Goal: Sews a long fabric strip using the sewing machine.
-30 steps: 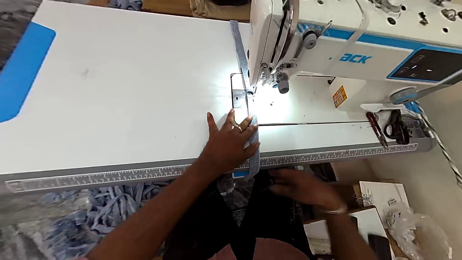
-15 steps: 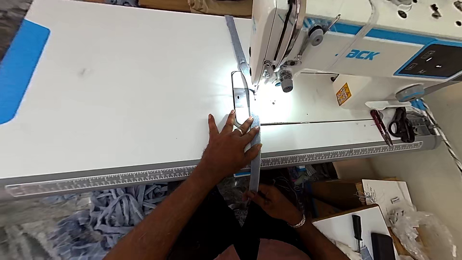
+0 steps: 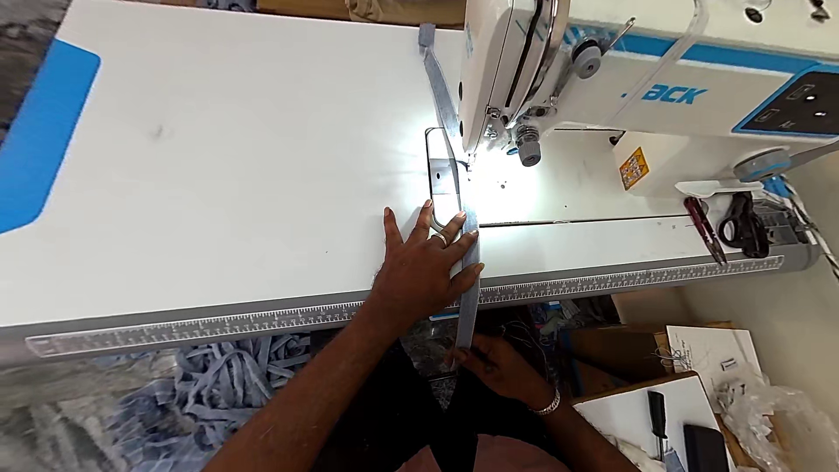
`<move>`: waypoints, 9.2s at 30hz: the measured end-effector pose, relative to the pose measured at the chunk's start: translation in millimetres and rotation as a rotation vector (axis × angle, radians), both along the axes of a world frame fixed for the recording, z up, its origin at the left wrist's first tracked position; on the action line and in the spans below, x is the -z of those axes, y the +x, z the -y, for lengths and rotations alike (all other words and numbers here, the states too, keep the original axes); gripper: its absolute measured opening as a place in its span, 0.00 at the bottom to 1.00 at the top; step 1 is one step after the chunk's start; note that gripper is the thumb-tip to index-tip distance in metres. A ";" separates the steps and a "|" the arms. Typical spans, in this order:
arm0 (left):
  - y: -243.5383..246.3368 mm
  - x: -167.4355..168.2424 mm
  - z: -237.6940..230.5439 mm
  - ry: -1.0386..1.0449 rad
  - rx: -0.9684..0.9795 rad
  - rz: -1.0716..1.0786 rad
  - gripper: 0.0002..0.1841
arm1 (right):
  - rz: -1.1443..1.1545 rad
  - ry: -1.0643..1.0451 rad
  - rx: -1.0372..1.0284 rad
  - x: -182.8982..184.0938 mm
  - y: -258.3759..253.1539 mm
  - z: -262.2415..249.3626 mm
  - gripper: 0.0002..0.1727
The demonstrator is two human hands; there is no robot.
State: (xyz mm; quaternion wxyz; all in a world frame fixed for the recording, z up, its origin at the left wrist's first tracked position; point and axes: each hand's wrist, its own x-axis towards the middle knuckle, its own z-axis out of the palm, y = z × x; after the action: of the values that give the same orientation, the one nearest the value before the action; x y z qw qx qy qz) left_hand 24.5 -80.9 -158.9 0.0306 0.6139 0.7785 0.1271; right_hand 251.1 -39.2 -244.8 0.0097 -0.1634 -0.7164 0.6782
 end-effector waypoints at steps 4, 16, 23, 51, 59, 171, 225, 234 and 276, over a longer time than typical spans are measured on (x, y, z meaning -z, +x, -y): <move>-0.4 1.0 0.6 0.024 0.003 0.004 0.34 | -0.049 -0.020 0.022 -1.4 -0.8 -0.6 0.15; 0.6 -0.8 1.4 0.013 -0.002 0.004 0.32 | -0.125 0.015 0.123 2.6 2.4 0.9 0.14; -2.5 -8.0 -2.4 -0.026 -0.030 0.053 0.32 | 0.177 0.903 0.236 -58.6 12.9 22.6 0.33; -49.8 -19.6 -78.1 -0.118 -0.261 0.027 0.32 | 0.748 1.296 0.432 -142.8 42.8 -211.6 0.36; -39.7 -9.7 -62.4 0.031 -0.171 0.024 0.39 | 0.228 0.617 0.167 -135.5 53.9 -119.4 0.16; -2.8 -1.8 -2.5 -0.032 0.021 -0.008 0.35 | 0.013 0.000 -0.005 -8.4 -2.5 -1.3 0.15; -47.4 -17.8 -66.1 -0.114 -0.240 0.030 0.32 | 0.481 0.951 0.090 -154.0 60.9 -81.7 0.30; -53.3 -19.2 -77.2 -0.095 -0.278 0.050 0.29 | 0.730 1.301 0.409 -151.5 48.0 -202.5 0.36; -5.7 -1.3 -3.0 0.012 0.015 -0.020 0.34 | 0.065 0.051 -0.039 1.6 2.3 -0.9 0.18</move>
State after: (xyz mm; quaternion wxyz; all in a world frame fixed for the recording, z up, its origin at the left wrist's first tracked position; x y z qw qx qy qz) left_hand 18.9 -77.9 -157.5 0.0200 0.6213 0.7732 0.1253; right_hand 253.4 -38.2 -246.4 -0.0227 -0.1710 -0.7365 0.6540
